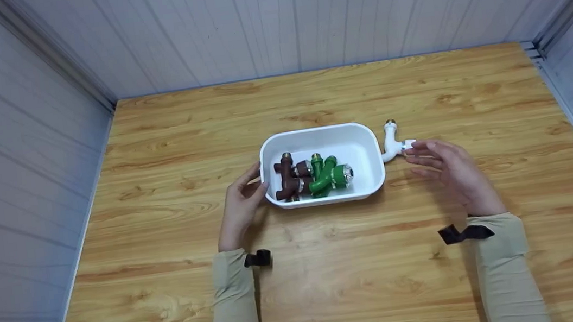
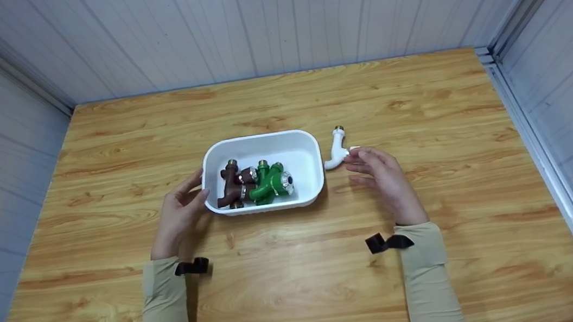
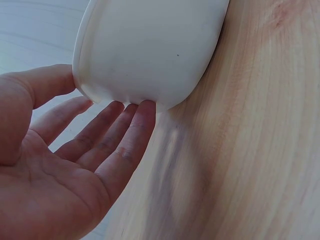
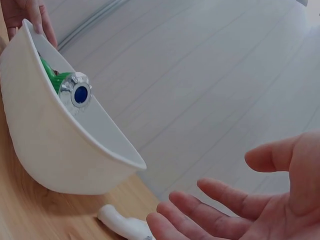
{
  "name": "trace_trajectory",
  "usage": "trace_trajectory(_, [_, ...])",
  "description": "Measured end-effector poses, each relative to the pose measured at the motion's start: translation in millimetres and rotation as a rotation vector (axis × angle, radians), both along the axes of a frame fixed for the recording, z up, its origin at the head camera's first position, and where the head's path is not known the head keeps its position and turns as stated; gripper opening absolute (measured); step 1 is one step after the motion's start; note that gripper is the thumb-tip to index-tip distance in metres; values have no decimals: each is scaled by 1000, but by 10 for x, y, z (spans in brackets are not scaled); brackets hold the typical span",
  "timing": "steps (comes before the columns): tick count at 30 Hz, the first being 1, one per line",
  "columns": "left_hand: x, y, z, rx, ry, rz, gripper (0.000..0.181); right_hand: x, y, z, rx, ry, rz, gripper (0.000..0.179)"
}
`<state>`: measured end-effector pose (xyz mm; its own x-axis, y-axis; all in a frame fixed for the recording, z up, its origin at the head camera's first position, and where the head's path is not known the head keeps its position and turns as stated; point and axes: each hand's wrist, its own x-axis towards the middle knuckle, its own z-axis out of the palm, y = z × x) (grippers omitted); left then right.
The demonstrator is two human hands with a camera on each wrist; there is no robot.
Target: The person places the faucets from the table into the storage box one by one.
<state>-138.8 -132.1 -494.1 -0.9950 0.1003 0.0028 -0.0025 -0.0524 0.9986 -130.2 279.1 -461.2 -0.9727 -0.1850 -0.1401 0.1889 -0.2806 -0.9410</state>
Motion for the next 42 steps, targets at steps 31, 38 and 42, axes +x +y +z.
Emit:
trace_trajectory(31, [-10, 1, 3, 6, -2, -13, 48, -87, 291, -78, 90, -171, -78, 37])
trace_trajectory(38, [-9, 0, -3, 7, -18, -12, 49, -145, 292, -95, 113, -237, -82, 48])
trace_trajectory(42, [-6, -4, 2, 10, -20, -8, 49, -176, 295, -109, 141, -248, -72, 51])
